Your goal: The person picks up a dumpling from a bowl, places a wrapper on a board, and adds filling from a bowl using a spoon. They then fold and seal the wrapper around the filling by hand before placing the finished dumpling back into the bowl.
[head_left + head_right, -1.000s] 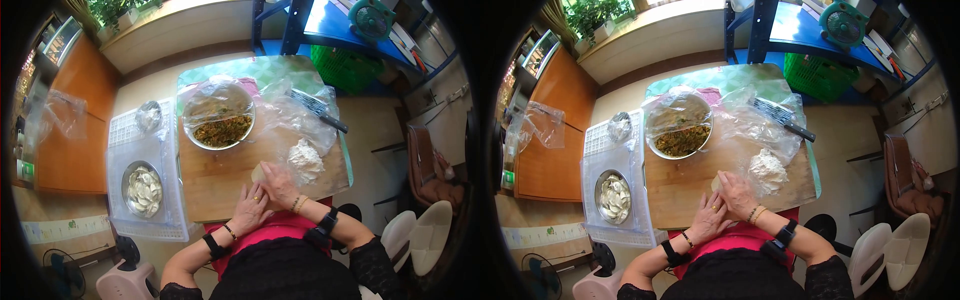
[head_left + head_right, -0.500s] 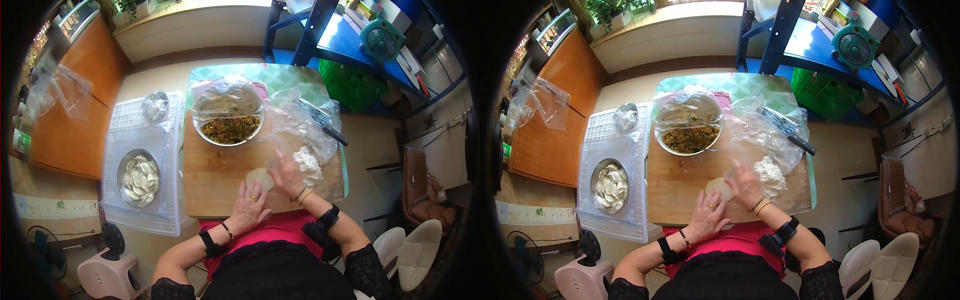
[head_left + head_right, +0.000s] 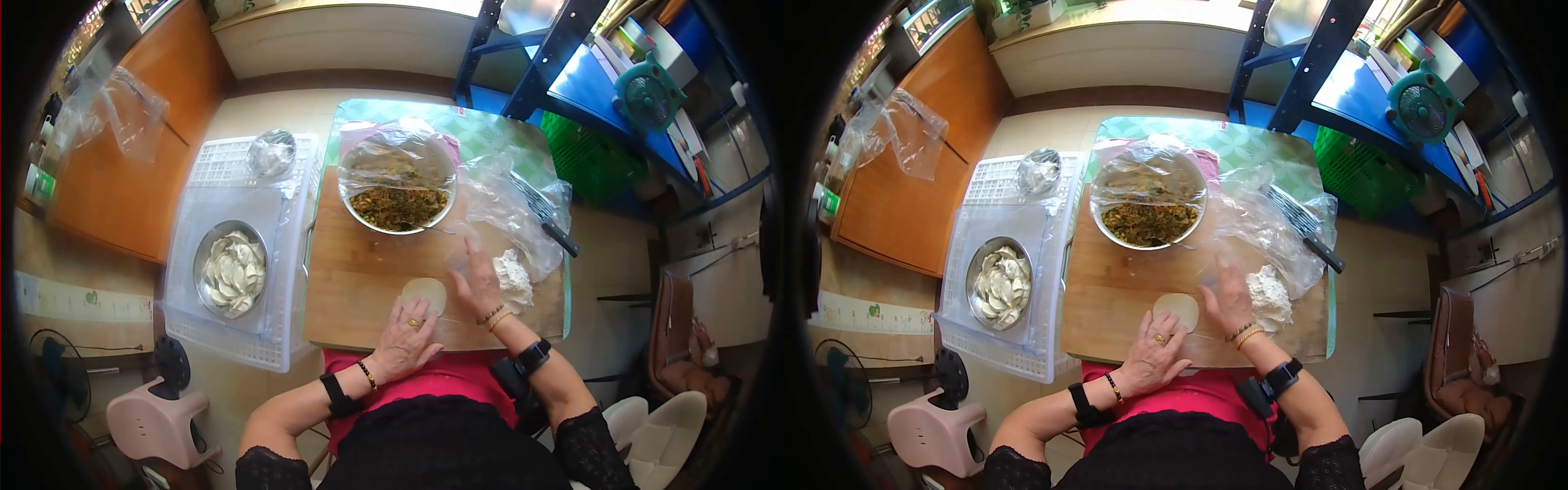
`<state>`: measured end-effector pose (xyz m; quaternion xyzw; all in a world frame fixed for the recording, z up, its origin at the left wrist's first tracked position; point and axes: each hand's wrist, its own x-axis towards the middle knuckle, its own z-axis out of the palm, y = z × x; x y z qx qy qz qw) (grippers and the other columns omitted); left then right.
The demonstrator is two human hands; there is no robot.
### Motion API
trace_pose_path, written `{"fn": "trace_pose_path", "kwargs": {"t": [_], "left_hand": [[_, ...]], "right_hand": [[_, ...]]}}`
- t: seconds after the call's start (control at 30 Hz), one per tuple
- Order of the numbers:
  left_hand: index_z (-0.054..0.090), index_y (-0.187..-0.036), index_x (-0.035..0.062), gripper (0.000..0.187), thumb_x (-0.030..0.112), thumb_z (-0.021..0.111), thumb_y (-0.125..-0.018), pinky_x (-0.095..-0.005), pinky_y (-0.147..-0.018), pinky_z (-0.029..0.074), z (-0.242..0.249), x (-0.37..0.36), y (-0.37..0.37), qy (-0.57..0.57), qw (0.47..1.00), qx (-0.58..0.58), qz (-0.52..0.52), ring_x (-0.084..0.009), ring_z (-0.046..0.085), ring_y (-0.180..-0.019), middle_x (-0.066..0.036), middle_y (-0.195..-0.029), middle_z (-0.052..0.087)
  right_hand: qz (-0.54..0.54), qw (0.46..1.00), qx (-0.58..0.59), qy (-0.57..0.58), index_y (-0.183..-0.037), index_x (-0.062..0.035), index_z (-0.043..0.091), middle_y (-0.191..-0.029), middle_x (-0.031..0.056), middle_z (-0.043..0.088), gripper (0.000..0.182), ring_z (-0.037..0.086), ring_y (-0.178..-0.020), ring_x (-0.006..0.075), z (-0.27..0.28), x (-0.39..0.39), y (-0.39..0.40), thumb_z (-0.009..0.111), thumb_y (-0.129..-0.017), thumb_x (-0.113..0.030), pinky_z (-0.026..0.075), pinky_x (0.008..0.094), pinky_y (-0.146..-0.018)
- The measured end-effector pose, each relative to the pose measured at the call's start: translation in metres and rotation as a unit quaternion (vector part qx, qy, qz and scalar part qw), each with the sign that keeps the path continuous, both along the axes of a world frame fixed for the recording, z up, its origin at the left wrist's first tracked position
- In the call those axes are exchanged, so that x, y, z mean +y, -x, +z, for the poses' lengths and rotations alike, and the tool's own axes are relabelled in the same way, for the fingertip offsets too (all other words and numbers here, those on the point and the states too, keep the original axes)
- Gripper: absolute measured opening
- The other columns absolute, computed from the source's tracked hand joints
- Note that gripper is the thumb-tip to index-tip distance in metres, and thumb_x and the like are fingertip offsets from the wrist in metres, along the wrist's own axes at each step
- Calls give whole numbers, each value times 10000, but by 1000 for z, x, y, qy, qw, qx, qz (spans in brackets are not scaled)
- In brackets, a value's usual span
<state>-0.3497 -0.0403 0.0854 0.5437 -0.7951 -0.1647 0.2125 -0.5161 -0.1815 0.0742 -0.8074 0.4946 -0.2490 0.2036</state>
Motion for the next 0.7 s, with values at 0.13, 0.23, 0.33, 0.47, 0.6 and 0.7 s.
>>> {"fn": "trace_pose_path", "kwargs": {"t": [0.13, 0.23, 0.33, 0.47, 0.6, 0.7], "left_hand": [[512, -1267, -4, 628, 415, 661, -823, -572, -1108, 218, 0, 2, -3, -8, 999, -25, -21, -370, 371, -1314, -220, -1318, 454], [504, -1270, -14, 638, 409, 665, -820, -573, -1102, 224, -1, 3, -7, -11, 999, -34, -31, -374, 374, -1308, -221, -1311, 455], [495, -1275, -18, 643, 415, 655, -827, -573, -1098, 228, 3, 3, -9, -11, 999, -31, -18, -379, 374, -1306, -226, -1315, 453], [491, -1274, -15, 634, 423, 637, -840, -571, -1098, 233, 2, -3, -8, -20, 999, -19, 45, -395, 373, -1305, -234, -1357, 434], [498, -1263, -16, 615, 415, 634, -845, -570, -1102, 232, -6, -11, -2, -17, 1000, -20, -17, -401, 363, -1317, -240, -1383, 416], [506, -1252, -18, 605, 405, 641, -840, -568, -1103, 237, -7, -12, 8, 14, 997, 9, -76, -397, 351, -1332, -242, -1383, 413]], "right_hand": [[115, 985, 94, 89, -1421, -53, 365, -1214, 173, 529, 730, 534, -1078, 327, 12, 46, -21, 696, -804, -257, 401, 459, -888], [91, 983, 133, 89, -1422, -35, 354, -1224, 177, 524, 751, 530, -1079, 323, -1, 38, -26, 695, -803, -289, 399, 456, -886], [24, 993, 100, 53, -1423, -20, 345, -1179, 186, 528, 763, 529, -1056, 333, -4, 10, -21, 698, -804, -292, 403, 456, -887], [-20, 999, -29, 23, -1419, 11, 331, -1091, 215, 527, 770, 522, -1010, 379, -15, -7, 3, 709, -797, -242, 425, 457, -884], [33, 999, -16, 17, -1424, 23, 318, -1177, 255, 517, 744, 520, -1030, 410, 3, 7, 22, 683, -804, -164, 439, 459, -890], [97, 994, 13, 48, -1426, 16, 326, -1233, 243, 511, 723, 518, -1076, 392, 26, 30, 18, 663, -814, -171, 427, 451, -905]]}}
